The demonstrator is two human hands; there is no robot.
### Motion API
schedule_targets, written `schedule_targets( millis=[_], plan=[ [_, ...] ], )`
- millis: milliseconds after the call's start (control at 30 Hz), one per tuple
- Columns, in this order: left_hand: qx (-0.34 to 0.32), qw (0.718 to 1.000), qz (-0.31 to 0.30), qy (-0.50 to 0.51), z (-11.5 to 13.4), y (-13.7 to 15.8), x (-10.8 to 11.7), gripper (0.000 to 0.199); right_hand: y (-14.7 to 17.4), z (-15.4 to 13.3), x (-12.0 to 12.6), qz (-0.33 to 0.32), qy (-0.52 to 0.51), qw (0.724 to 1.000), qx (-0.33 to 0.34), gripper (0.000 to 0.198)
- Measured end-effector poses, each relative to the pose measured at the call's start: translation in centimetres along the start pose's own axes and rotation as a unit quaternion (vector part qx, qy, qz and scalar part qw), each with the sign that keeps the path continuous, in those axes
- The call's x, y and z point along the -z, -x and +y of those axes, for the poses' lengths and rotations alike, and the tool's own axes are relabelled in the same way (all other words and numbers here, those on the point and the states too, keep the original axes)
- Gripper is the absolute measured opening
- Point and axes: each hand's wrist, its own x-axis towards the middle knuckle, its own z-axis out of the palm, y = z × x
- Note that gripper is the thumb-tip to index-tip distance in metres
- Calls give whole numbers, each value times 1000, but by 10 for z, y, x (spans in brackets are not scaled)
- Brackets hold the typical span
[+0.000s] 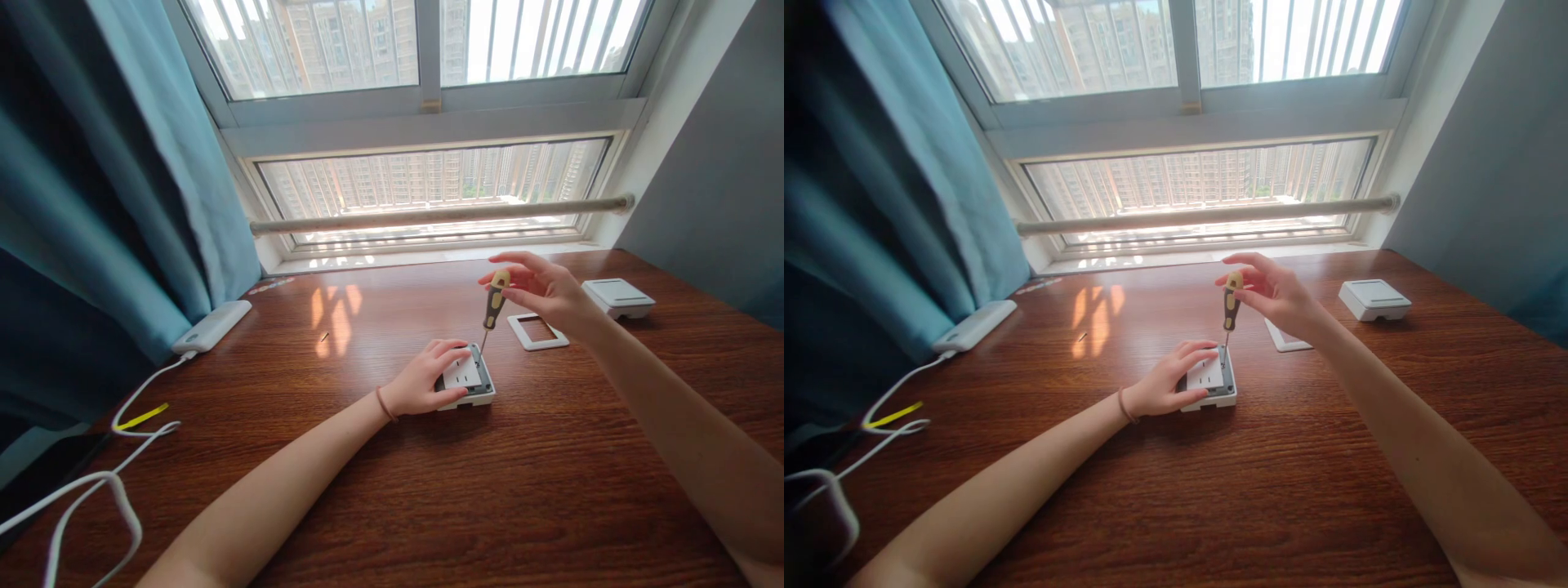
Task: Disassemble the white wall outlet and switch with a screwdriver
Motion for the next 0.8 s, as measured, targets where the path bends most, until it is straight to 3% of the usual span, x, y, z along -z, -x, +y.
schedule_targets(
  millis=[100,300,367,500,600,700,800],
  plan=[
    [-1,1000,1,-2,0,0,0,55,-1,0,0,-5,19,1000,17,29],
    [1,1000,0,0,1,0,1,55,-2,2,-5,117,119,985,41,22],
    [1,1000,1,1,1,0,1,55,-1,-2,-1,95,104,990,26,21],
    [5,1000,0,3,2,0,1,55,2,-13,10,-39,5,999,-8,29],
    [9,1000,-5,2,2,0,2,55,3,-19,11,-89,17,996,2,28],
    [9,1000,-8,1,3,0,2,55,2,-17,4,-51,74,995,31,27],
    [10,1000,-8,1,3,-1,2,54,0,-10,-2,41,157,985,60,23]
  ],
)
